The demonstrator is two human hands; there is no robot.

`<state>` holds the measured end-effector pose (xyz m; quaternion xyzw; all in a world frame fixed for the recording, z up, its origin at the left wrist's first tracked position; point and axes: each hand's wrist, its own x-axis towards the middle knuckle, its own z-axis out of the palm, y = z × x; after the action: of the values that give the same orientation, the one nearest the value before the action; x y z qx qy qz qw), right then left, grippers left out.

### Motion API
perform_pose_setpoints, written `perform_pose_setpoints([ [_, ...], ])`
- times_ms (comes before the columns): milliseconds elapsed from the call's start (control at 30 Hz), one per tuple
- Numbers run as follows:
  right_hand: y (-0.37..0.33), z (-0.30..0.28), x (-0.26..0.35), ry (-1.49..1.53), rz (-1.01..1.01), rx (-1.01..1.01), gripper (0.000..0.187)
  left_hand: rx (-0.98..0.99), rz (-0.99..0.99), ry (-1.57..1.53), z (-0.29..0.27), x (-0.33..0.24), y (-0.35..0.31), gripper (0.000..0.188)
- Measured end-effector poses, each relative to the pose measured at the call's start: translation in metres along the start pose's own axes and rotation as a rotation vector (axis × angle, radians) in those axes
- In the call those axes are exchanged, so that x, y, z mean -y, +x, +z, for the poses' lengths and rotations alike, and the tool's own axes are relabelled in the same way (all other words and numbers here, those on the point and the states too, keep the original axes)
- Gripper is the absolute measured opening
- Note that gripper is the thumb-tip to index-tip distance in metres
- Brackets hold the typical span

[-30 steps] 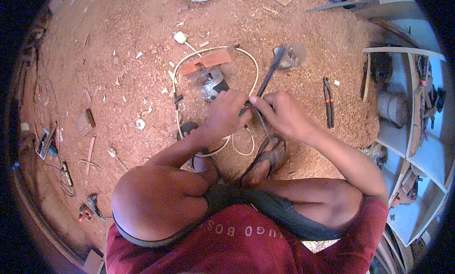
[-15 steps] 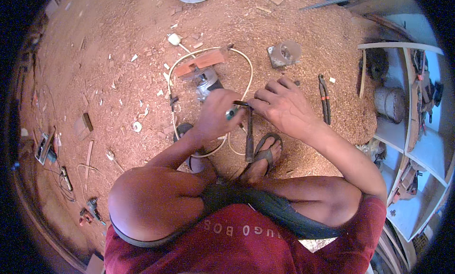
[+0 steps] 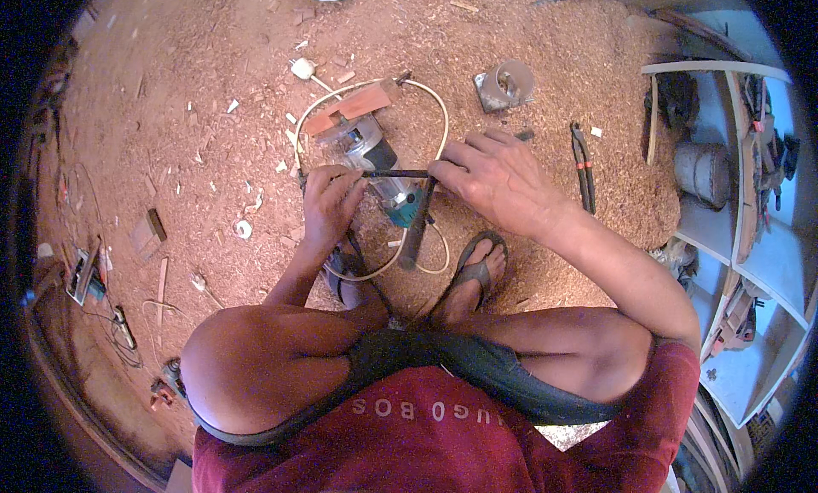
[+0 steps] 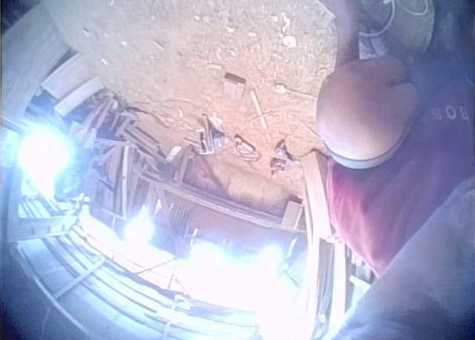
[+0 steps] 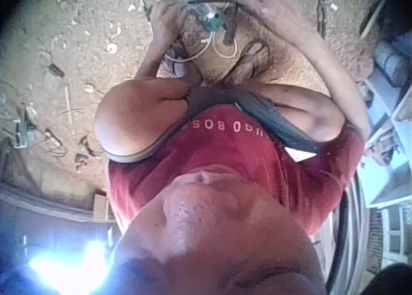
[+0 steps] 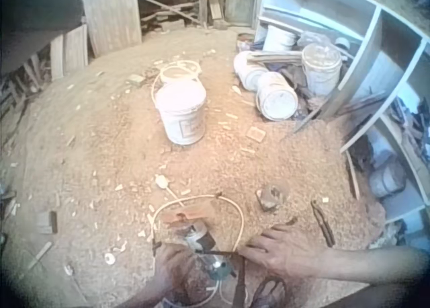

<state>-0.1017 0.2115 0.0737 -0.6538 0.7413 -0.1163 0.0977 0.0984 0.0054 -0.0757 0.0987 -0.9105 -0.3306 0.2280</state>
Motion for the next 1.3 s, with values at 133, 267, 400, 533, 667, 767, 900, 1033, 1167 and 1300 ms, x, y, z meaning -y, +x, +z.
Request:
perform_pose_setpoints([
  [133,0.007,0.004,0.014,0.445,0.452,-0.023,0.026,-0.028,-0.011,-0.025,0.007,0.005,-0.001,0.021],
  [267,0.01,0.008,0.021,0.554,0.684,-0.04,0.033,-0.041,-0.007,-0.031,0.007,0.007,-0.003,0.022],
  [400,0.0,0.006,0.017,0.673,0.416,0.007,0.036,-0.056,0.022,-0.012,0.007,0.007,-0.003,0.025],
  [533,-0.007,0.006,0.008,0.382,0.178,0.015,0.041,-0.032,0.025,-0.001,0.006,0.005,-0.002,0.026],
  [667,0.002,-0.008,0.014,0.11,0.156,0.099,0.027,-0.041,0.025,0.015,0.007,0.005,-0.002,0.025],
  [767,0.002,-0.005,0.015,0.094,0.149,0.031,0.026,-0.044,0.021,-0.002,0.007,0.004,0.0,0.024],
  [900,0.004,0.003,0.014,0.162,0.256,0.033,0.024,-0.054,0.01,-0.006,0.008,0.002,0.0,0.023],
  [1033,0.009,0.002,0.017,0.184,0.324,0.08,0.027,-0.057,0.013,0.002,0.009,0.003,-0.001,0.024],
  [1167,0.01,-0.001,0.019,0.226,0.329,0.07,0.027,-0.092,-0.024,-0.038,0.011,0.006,-0.008,0.036],
  [1300,0.004,0.007,0.01,0.181,0.194,-0.062,0.026,-0.208,-0.635,-0.587,0.032,0.016,-0.026,0.042],
])
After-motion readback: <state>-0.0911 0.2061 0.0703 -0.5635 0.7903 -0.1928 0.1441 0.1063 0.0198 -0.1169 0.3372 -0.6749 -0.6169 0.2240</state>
